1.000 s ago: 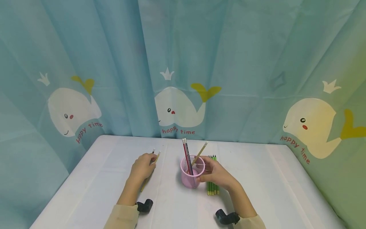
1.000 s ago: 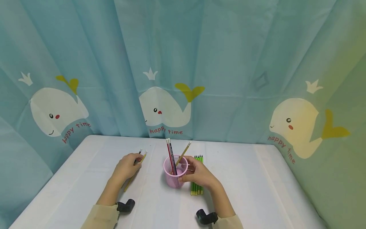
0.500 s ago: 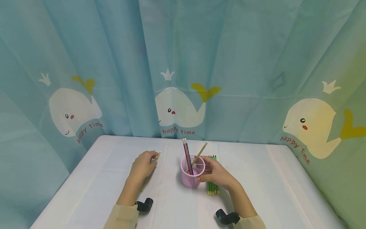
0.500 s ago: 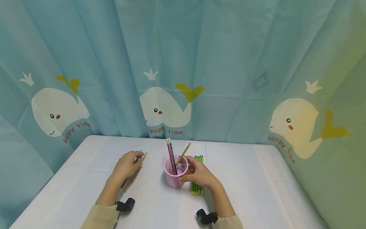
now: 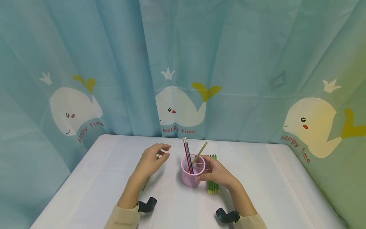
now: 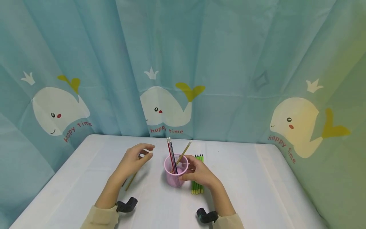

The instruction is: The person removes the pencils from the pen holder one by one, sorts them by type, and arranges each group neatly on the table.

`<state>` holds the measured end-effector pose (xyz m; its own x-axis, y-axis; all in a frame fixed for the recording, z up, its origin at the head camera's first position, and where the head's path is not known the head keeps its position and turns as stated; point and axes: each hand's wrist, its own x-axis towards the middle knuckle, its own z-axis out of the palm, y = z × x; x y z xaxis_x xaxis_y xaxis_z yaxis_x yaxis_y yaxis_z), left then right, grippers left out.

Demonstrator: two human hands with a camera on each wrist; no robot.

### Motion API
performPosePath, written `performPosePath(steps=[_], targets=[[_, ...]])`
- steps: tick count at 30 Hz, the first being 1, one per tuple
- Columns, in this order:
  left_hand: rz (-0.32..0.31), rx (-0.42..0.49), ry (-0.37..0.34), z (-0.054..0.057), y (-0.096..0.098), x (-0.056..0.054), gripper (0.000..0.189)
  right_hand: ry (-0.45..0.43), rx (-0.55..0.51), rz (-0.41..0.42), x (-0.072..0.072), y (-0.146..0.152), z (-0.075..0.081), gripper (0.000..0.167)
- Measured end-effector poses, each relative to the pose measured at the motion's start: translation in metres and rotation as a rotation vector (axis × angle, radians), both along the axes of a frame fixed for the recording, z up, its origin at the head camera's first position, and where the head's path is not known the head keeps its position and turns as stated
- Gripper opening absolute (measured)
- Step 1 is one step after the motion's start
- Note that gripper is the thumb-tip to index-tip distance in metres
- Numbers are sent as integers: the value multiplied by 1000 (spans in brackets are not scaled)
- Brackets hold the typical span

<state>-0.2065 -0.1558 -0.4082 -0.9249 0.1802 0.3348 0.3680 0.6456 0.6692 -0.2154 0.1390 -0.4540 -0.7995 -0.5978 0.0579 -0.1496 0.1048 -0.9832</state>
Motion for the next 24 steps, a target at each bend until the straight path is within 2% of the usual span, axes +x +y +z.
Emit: performPosePath(steps=[4,7,18,24], targets=[[-67,56,18,6,8,3,32,0,1,-5,0,0,0,77],[-110,68,13,5,13,6,35,0,1,-6,0,0,0,77],[-238,64,16,-1,30,9,38,3,22,-14,-1,0,-1,76],[-280,21,-37,-4,37,12,41,4,13,-8,-2,-1,-4,77]])
